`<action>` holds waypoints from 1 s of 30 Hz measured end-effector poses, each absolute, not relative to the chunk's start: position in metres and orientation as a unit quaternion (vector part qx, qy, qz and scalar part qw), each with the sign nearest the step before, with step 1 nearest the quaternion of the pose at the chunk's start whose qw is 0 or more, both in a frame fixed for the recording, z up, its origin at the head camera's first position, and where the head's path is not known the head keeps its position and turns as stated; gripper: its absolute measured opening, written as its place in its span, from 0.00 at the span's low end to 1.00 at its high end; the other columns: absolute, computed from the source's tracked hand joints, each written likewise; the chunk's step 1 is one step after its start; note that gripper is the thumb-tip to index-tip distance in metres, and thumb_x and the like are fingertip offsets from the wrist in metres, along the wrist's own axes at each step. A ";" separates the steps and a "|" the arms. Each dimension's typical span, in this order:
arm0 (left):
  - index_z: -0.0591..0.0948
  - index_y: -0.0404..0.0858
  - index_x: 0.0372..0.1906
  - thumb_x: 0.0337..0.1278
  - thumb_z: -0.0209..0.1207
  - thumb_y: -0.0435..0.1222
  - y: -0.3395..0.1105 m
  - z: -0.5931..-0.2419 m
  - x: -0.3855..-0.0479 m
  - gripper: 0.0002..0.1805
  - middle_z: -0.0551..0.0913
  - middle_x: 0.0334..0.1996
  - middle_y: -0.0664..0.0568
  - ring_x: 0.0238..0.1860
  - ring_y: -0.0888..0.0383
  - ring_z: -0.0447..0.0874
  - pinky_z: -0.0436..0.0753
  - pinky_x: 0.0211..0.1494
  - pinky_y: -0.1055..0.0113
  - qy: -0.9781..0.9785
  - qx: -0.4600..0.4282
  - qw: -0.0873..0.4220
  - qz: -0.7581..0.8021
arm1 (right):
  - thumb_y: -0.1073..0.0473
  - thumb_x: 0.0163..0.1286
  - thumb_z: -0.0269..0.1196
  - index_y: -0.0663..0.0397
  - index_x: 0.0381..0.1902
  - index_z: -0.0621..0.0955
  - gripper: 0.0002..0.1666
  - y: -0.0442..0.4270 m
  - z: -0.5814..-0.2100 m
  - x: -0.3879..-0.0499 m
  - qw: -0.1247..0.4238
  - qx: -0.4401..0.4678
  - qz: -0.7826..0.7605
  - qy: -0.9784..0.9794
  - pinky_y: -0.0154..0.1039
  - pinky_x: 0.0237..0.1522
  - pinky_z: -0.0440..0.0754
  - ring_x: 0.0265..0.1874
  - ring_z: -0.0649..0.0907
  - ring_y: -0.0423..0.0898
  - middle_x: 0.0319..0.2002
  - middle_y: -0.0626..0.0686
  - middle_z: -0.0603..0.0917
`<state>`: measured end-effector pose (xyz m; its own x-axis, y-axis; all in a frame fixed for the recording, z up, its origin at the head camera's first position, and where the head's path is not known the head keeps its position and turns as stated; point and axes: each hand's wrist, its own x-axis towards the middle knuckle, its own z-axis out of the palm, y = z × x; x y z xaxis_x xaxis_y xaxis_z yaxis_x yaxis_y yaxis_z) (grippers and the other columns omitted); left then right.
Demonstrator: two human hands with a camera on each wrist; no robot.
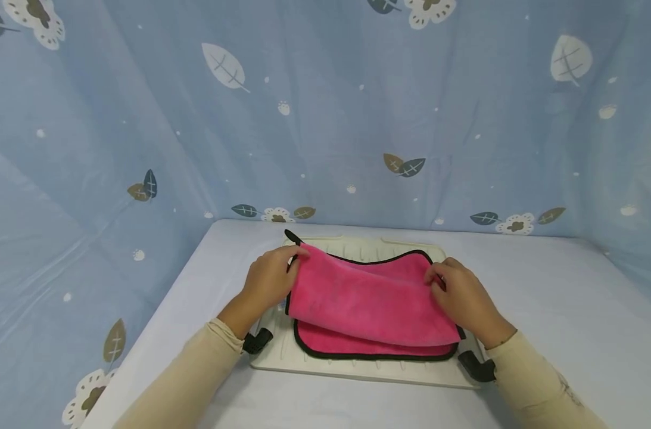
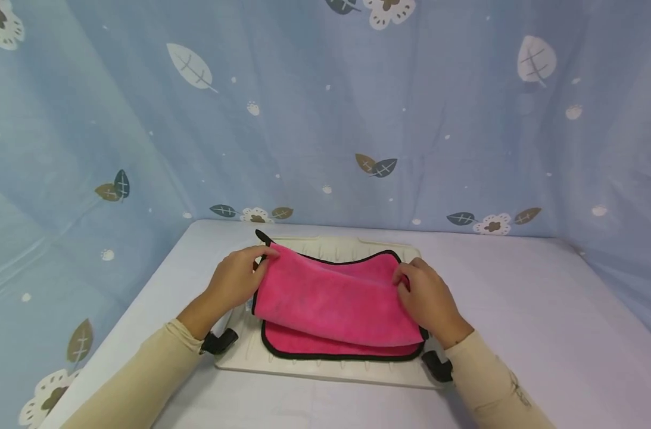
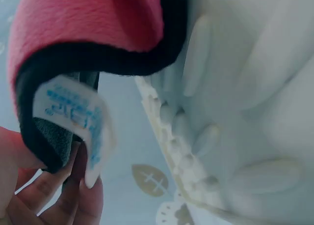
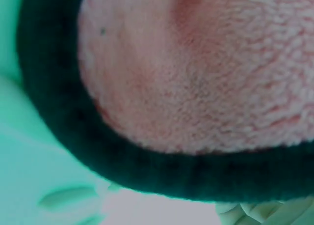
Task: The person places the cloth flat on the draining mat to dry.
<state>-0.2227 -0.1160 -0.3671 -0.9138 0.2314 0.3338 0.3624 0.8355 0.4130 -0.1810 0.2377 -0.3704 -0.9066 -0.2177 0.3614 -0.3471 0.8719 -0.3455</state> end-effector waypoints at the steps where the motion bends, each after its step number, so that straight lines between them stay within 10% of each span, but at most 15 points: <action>1: 0.85 0.50 0.52 0.69 0.58 0.36 -0.115 -0.367 -0.225 0.12 0.87 0.52 0.54 0.26 0.57 0.78 0.72 0.24 0.66 -0.949 -0.158 0.138 -0.235 | 0.72 0.62 0.62 0.56 0.32 0.84 0.07 0.237 -0.370 -0.183 0.161 0.150 0.204 -0.954 0.37 0.28 0.75 0.26 0.75 0.44 0.33 0.55 0.79; 7: 0.85 0.48 0.53 0.69 0.55 0.33 -0.111 -0.365 -0.240 0.14 0.86 0.54 0.52 0.48 0.51 0.87 0.83 0.40 0.56 -0.951 -0.170 0.127 -0.223 | 0.72 0.61 0.64 0.61 0.37 0.86 0.08 0.237 -0.369 -0.196 0.173 0.162 0.194 -0.952 0.40 0.32 0.77 0.27 0.76 0.45 0.35 0.57 0.80; 30: 0.79 0.45 0.63 0.71 0.48 0.28 -0.093 -0.368 -0.283 0.22 0.84 0.58 0.50 0.58 0.51 0.83 0.83 0.52 0.53 -0.971 -0.164 0.048 -0.168 | 0.64 0.65 0.63 0.70 0.49 0.84 0.18 0.237 -0.368 -0.222 0.103 0.150 0.147 -0.972 0.56 0.47 0.82 0.40 0.81 0.59 0.42 0.65 0.80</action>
